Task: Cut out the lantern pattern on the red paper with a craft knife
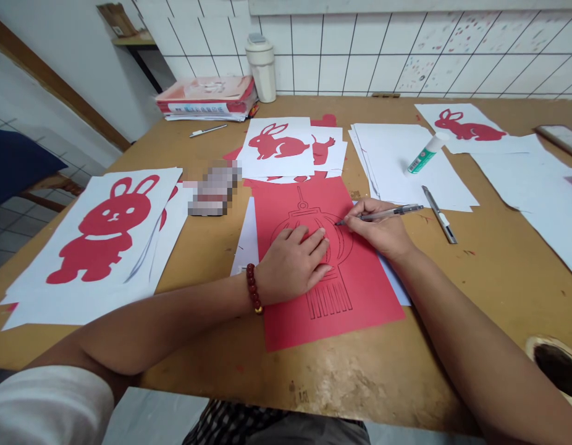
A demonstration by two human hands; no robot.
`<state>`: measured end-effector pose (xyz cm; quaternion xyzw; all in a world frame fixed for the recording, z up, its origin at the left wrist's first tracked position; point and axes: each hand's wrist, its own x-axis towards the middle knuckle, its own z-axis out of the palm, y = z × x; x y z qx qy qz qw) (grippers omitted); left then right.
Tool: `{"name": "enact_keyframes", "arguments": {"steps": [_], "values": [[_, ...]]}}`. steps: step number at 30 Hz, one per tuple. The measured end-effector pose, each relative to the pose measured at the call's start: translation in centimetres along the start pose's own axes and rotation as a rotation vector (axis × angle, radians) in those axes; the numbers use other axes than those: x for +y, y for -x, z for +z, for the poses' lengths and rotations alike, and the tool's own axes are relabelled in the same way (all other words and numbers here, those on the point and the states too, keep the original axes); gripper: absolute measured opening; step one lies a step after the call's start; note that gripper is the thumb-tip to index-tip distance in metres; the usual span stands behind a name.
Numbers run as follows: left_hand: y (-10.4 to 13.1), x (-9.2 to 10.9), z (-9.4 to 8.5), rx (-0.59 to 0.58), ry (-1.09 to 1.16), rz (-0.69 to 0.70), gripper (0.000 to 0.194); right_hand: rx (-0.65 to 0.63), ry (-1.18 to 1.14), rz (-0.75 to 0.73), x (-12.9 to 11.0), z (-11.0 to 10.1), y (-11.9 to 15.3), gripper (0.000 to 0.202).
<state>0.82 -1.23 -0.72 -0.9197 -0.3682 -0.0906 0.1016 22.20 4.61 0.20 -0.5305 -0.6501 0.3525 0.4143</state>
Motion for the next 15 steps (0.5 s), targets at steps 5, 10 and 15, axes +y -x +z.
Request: {"name": "enact_keyframes", "arguments": {"steps": [5, 10, 15], "values": [[0.03, 0.0, 0.17, 0.009, -0.011, 0.003, 0.052, 0.0, -0.003, 0.0, 0.27, -0.07, -0.06, 0.012], [-0.03, 0.04, 0.05, 0.001, -0.001, -0.001, 0.052, -0.004, -0.01, -0.013, 0.36, -0.06, -0.05, 0.014], [-0.01, 0.03, 0.03, -0.002, 0.002, 0.001, 0.052, -0.001, -0.01, -0.012, 0.28, 0.04, -0.06, 0.018]]}}
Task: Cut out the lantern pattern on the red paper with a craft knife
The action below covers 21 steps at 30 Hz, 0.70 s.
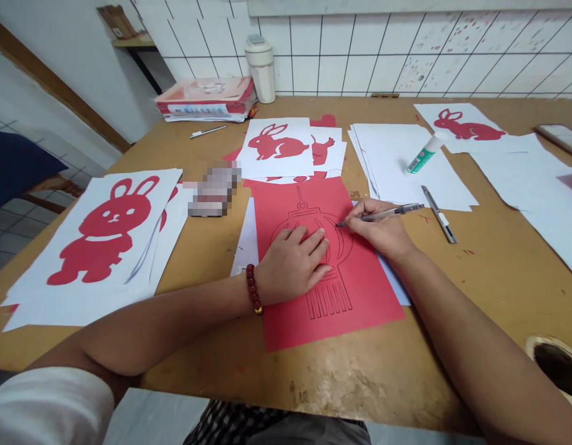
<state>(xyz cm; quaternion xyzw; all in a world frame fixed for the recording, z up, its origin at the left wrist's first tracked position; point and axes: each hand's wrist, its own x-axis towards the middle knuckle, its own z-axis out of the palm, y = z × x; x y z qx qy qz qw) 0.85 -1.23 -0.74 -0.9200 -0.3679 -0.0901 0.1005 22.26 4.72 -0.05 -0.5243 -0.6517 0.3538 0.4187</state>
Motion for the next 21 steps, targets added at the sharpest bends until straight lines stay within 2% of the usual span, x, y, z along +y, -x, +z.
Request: {"name": "enact_keyframes", "arguments": {"steps": [21], "values": [[0.0, -0.03, -0.28, -0.019, -0.004, 0.001, 0.052, -0.032, -0.051, 0.011, -0.01, -0.24, 0.2, 0.014]]}}
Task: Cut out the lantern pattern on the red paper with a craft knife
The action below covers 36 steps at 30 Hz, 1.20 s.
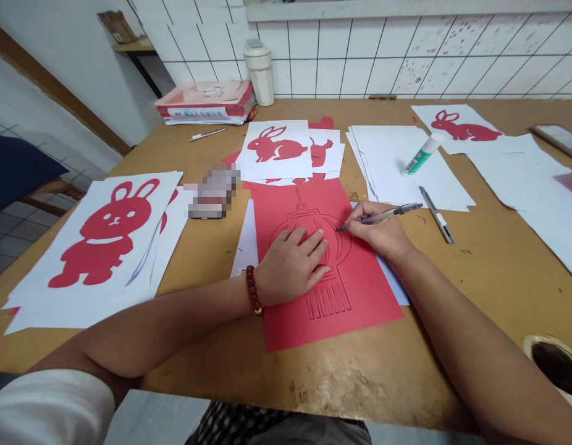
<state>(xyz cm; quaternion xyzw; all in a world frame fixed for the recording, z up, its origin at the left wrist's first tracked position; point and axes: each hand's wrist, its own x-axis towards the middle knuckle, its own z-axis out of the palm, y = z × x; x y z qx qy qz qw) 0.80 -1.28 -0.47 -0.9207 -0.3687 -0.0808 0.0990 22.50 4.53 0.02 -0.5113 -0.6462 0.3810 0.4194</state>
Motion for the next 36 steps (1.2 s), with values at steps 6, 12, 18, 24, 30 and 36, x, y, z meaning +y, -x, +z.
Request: {"name": "enact_keyframes", "arguments": {"steps": [6, 12, 18, 24, 30, 36], "values": [[-0.01, -0.03, 0.12, 0.012, 0.0, -0.002, 0.052, 0.0, -0.003, -0.008, -0.02, -0.06, 0.05, 0.015], [-0.01, -0.04, 0.1, 0.016, 0.0, 0.001, 0.051, -0.007, 0.025, -0.014, -0.04, -0.13, 0.08, 0.018], [-0.04, -0.04, 0.1, 0.017, -0.001, 0.001, 0.051, -0.008, 0.026, -0.007, -0.01, -0.16, 0.1, 0.017], [0.01, -0.07, 0.16, 0.02, 0.002, 0.0, 0.051, -0.009, 0.0, -0.009, -0.2, -0.22, 0.15, 0.015], [-0.02, -0.05, 0.11, 0.013, -0.006, 0.004, 0.051, -0.009, 0.028, -0.019, -0.11, -0.29, 0.13, 0.016], [0.06, -0.02, 0.21, 0.023, -0.005, 0.003, 0.051, -0.021, 0.04, -0.02, -0.04, -0.31, 0.1, 0.017]]}}
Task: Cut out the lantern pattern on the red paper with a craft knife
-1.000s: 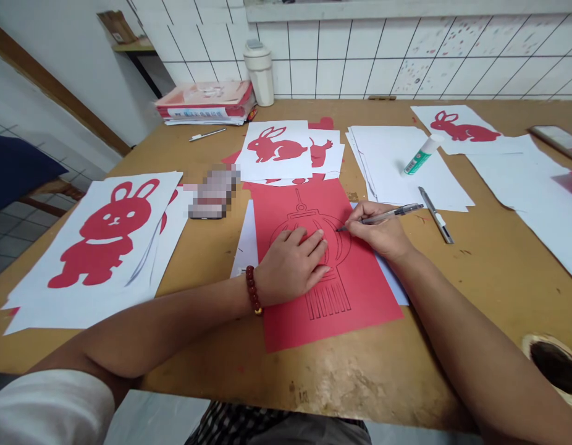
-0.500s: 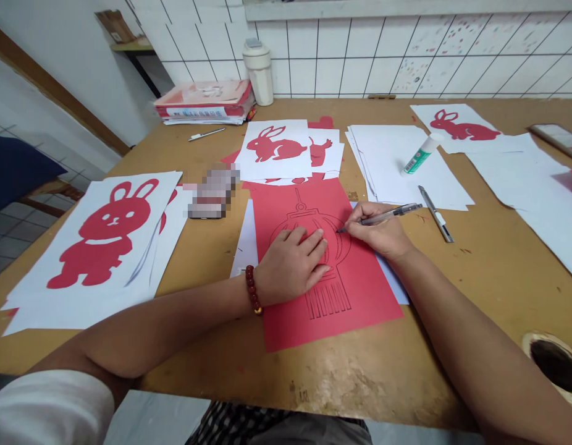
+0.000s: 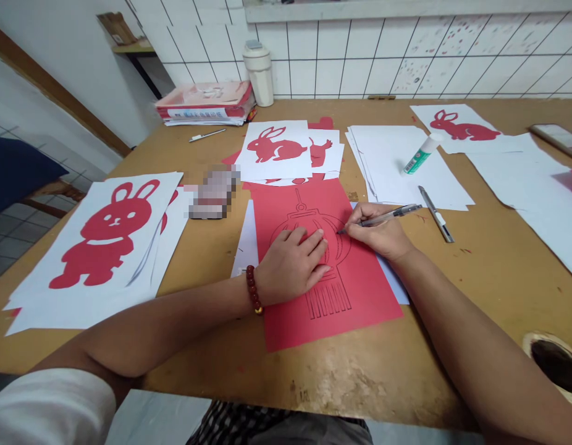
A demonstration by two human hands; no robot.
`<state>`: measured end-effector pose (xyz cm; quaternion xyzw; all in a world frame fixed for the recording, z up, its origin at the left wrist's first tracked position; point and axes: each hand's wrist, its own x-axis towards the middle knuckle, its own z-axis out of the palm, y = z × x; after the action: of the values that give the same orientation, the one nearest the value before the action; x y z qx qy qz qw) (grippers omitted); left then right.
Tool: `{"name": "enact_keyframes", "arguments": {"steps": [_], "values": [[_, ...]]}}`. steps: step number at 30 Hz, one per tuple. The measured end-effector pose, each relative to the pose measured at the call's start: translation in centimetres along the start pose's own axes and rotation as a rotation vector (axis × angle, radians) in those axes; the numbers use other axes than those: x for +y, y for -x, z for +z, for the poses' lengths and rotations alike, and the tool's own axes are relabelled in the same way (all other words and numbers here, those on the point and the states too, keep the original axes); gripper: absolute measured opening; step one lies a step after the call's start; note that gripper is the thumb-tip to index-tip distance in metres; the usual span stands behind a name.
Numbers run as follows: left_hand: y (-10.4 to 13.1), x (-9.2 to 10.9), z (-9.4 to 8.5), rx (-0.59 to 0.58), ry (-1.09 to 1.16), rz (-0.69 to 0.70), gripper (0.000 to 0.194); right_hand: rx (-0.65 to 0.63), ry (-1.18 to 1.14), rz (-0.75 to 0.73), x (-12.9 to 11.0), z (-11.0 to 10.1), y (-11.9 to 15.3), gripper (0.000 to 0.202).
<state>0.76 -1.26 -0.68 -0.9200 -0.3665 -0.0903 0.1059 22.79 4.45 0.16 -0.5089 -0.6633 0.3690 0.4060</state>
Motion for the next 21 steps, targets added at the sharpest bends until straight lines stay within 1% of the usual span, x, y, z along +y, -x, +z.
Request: {"name": "enact_keyframes", "arguments": {"steps": [4, 12, 21], "values": [[0.04, 0.02, -0.01, -0.002, 0.007, -0.002, 0.051, 0.003, -0.005, 0.0, -0.06, 0.05, 0.05, 0.02], [-0.04, 0.01, -0.06, -0.007, 0.013, 0.0, 0.051, -0.001, 0.009, -0.013, 0.1, -0.12, 0.09, 0.015], [0.01, 0.0, 0.05, -0.008, 0.009, -0.002, 0.052, -0.024, -0.015, -0.035, 0.42, -0.31, -0.01, 0.016]]}}
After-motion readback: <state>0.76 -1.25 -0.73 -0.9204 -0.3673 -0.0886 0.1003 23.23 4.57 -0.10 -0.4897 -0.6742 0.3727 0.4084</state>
